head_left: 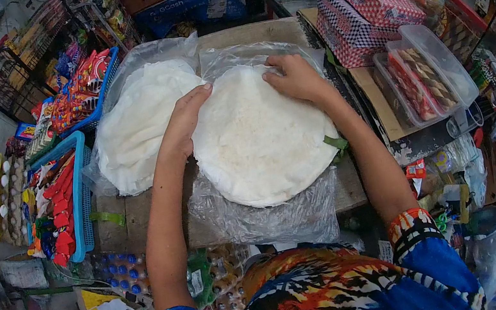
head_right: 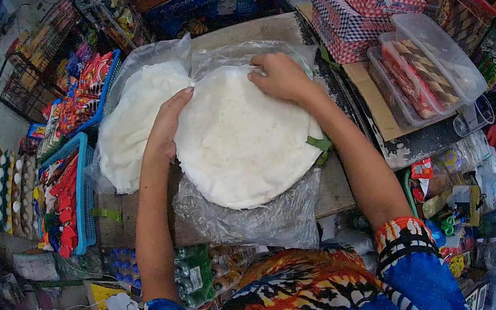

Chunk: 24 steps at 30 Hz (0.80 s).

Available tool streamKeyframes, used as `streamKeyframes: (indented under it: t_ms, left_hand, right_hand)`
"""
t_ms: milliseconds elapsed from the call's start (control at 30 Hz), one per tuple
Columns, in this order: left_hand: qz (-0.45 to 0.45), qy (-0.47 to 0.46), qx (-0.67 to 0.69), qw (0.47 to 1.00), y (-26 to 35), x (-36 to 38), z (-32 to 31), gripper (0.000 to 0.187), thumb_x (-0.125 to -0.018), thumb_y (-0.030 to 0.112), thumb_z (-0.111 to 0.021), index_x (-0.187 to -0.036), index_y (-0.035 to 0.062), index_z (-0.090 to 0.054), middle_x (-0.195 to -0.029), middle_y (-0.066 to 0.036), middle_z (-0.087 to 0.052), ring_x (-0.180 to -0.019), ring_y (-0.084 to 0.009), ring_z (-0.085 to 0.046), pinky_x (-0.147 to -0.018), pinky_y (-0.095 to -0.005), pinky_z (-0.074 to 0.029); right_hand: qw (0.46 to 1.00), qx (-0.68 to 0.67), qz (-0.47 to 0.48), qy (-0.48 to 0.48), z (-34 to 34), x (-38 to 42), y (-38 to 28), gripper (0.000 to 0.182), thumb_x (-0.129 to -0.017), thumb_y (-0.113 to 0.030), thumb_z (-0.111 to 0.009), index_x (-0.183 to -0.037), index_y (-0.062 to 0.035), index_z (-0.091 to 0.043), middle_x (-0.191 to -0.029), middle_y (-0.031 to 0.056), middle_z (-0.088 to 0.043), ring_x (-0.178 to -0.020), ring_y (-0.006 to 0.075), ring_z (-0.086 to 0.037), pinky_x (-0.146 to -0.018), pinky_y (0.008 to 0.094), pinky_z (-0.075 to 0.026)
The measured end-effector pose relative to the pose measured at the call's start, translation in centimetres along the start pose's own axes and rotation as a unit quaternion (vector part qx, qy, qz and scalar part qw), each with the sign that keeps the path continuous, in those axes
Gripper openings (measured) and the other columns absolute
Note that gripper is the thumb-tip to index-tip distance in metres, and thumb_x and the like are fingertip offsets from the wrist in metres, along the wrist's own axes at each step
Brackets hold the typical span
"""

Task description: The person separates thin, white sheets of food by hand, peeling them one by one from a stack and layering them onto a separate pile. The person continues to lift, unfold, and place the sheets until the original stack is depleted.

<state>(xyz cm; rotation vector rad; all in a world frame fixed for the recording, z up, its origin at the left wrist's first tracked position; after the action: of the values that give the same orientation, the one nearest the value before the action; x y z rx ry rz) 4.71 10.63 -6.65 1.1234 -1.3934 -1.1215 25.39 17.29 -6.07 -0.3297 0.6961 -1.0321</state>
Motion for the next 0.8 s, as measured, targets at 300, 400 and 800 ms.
streamKeyframes:
  t_ms: [300,400,800]
  left_hand:
    - [-0.008,0.001,0.006,1.0,-0.02,0.0,-0.02,0.035,-0.092,0.03,-0.055,-0.11,0.0001,-0.059,-0.102,-0.009,-0.063,-0.092,-0.0155,-0.061,-0.081,-0.027,-0.049]
    - [-0.009,0.0,0.0,1.0,-0.01,-0.03,-0.04,0.035,-0.092,0.03,-0.054,-0.11,0.0003,-0.059,-0.101,-0.008,-0.063,-0.092,-0.0152,-0.061,-0.081,-0.0266,-0.048]
    - [-0.01,0.0,-0.026,1.0,-0.08,-0.06,-0.09,0.039,-0.092,0.034,-0.055,-0.11,0.0003,-0.059,-0.101,-0.008,-0.063,-0.092,-0.0143,-0.06,-0.082,-0.0255,-0.046]
  right_hand:
    - [1.0,0.003,-0.006,-0.006,-0.05,0.04,0.05,0.038,-0.079,-0.024,-0.061,-0.106,0.0027,-0.064,-0.097,0.0269,-0.064,-0.092,0.0409,-0.062,-0.086,0.0436,-0.047]
    - [1.0,-0.002,0.003,-0.001,0.03,0.08,-0.1,0.038,-0.079,-0.024,-0.061,-0.106,0.0028,-0.064,-0.096,0.0271,-0.064,-0.091,0.0411,-0.062,-0.085,0.0437,-0.047]
    - [1.0,-0.007,-0.006,-0.004,-0.12,-0.03,0.16,0.04,-0.078,-0.025,-0.061,-0.107,0.0037,-0.063,-0.095,0.0289,-0.063,-0.091,0.0418,-0.062,-0.086,0.0437,-0.047]
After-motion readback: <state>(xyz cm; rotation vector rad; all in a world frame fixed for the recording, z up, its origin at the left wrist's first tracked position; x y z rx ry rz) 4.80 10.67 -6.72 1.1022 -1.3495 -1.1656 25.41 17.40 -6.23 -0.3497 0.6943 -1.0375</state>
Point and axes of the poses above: each hand's wrist, its own x-axis away from the middle knuckle, its own z-axis out of the back of the hand, y = z × x, the point moved 7 cm from there along -x, towards the middle knuckle
